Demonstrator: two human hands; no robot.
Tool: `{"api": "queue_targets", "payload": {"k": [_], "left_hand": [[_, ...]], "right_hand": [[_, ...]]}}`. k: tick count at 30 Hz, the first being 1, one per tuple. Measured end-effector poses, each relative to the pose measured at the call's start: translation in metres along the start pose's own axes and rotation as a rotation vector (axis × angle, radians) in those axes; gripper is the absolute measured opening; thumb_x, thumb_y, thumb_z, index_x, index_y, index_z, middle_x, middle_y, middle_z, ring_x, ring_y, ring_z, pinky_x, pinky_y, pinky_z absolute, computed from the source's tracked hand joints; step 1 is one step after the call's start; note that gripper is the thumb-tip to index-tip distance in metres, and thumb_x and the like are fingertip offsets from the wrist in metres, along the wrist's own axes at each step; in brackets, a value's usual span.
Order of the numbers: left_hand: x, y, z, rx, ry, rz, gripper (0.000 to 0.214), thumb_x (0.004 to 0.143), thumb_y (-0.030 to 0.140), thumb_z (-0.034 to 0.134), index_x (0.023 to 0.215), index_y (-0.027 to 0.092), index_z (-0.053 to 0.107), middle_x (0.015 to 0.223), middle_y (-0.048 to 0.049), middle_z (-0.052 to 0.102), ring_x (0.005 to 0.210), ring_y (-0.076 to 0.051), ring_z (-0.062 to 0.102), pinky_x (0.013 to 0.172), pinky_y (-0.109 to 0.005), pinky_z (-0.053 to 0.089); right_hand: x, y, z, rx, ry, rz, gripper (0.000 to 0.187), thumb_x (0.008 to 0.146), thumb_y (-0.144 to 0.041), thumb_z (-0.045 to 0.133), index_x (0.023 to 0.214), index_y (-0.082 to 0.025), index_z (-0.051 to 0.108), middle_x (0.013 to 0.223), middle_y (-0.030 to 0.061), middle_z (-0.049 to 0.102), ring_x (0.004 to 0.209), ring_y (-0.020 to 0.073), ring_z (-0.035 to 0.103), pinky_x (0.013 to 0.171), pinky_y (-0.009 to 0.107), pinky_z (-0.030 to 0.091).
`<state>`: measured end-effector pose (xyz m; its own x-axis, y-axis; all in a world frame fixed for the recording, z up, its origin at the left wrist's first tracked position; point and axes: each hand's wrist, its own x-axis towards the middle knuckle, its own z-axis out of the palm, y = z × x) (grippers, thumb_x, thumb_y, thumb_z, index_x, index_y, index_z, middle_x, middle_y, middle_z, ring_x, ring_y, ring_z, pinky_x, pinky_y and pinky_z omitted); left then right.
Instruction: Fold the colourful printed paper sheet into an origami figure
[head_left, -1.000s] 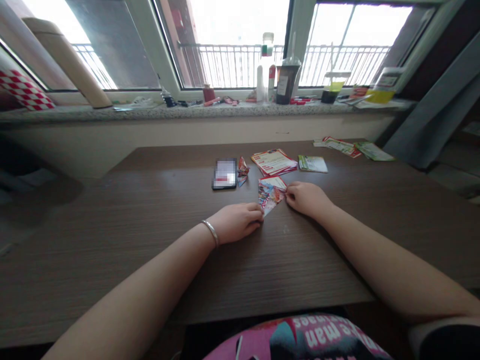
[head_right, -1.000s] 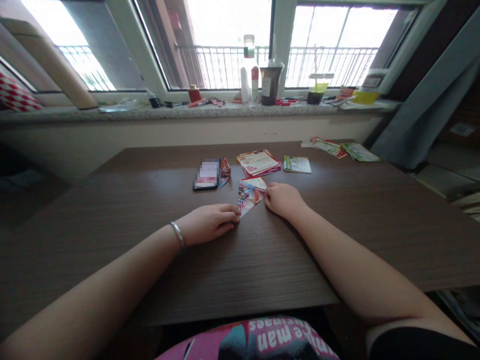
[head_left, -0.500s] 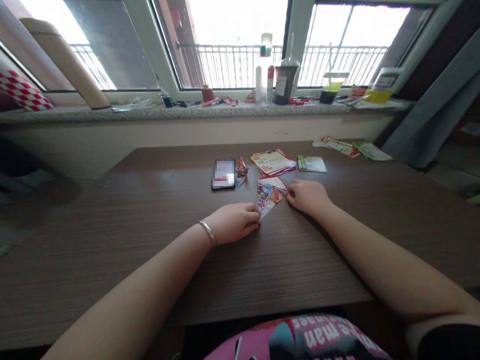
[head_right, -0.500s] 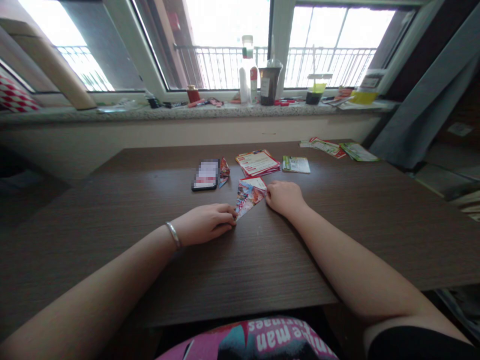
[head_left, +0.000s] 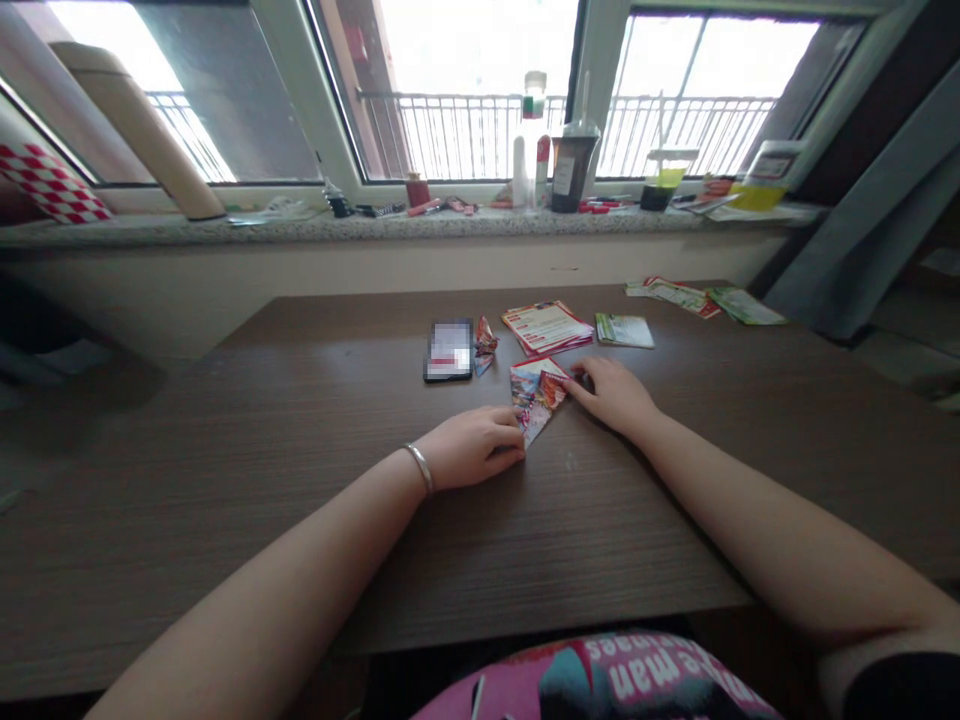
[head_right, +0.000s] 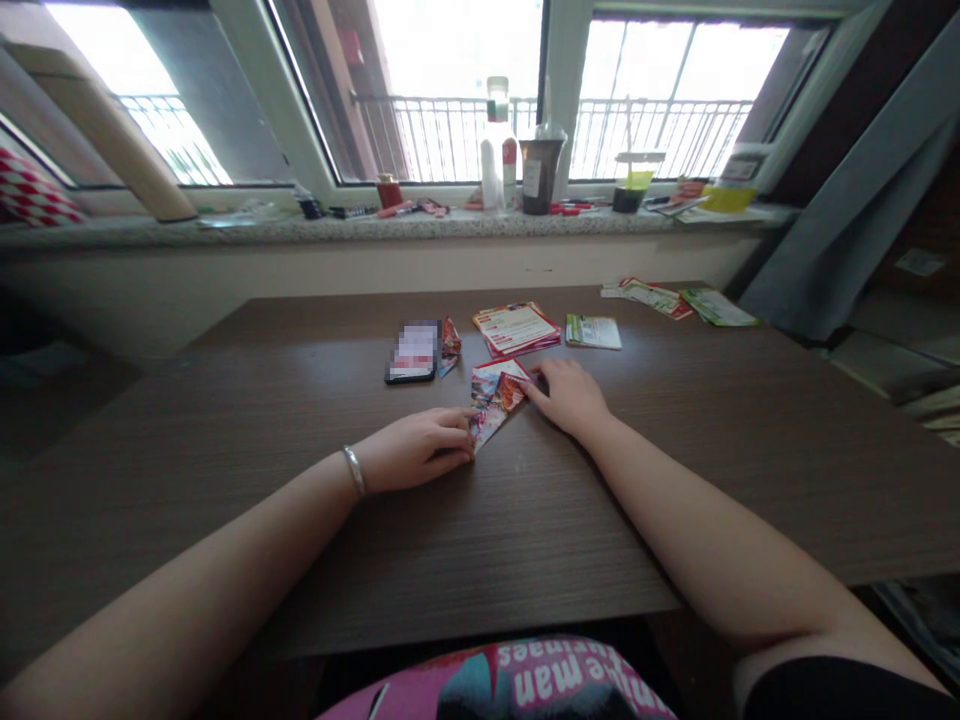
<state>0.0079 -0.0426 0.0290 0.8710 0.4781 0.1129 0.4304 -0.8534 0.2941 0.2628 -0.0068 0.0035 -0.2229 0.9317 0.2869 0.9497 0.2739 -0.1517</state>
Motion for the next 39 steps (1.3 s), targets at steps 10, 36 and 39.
{"api": "queue_targets", "payload": {"k": [10,36,39], "left_hand": [[0.006,0.003,0.012,0.067,0.115,-0.141,0.041,0.085,0.034,0.056,0.123,0.021,0.052,0.123,-0.0096,0.054,0.113,-0.024,0.050,0.099,-0.040,0.040],[0.005,0.000,0.019,0.131,0.048,-0.195,0.067,0.075,0.059,0.059,0.130,0.022,0.046,0.141,-0.0102,0.040,0.131,-0.029,0.035,0.112,-0.046,0.022],[0.005,-0.002,0.020,0.120,0.059,-0.191,0.069,0.075,0.060,0.060,0.131,0.021,0.045,0.140,-0.0103,0.043,0.131,-0.028,0.036,0.112,-0.045,0.022]], "right_hand": [[-0.006,-0.020,-0.001,0.125,-0.064,-0.216,0.045,0.076,-0.055,0.060,0.104,-0.019,0.062,0.111,0.0098,0.061,0.103,0.0259,0.053,0.089,0.038,0.041],[0.010,-0.009,0.014,0.109,0.013,0.027,0.017,0.083,-0.024,0.052,0.095,-0.020,0.063,0.104,0.0083,0.064,0.100,0.0238,0.056,0.088,0.037,0.042],[0.010,-0.007,0.016,0.161,0.029,-0.008,0.018,0.084,-0.020,0.049,0.094,-0.019,0.064,0.104,0.0082,0.065,0.101,0.0227,0.056,0.090,0.037,0.042]]}}
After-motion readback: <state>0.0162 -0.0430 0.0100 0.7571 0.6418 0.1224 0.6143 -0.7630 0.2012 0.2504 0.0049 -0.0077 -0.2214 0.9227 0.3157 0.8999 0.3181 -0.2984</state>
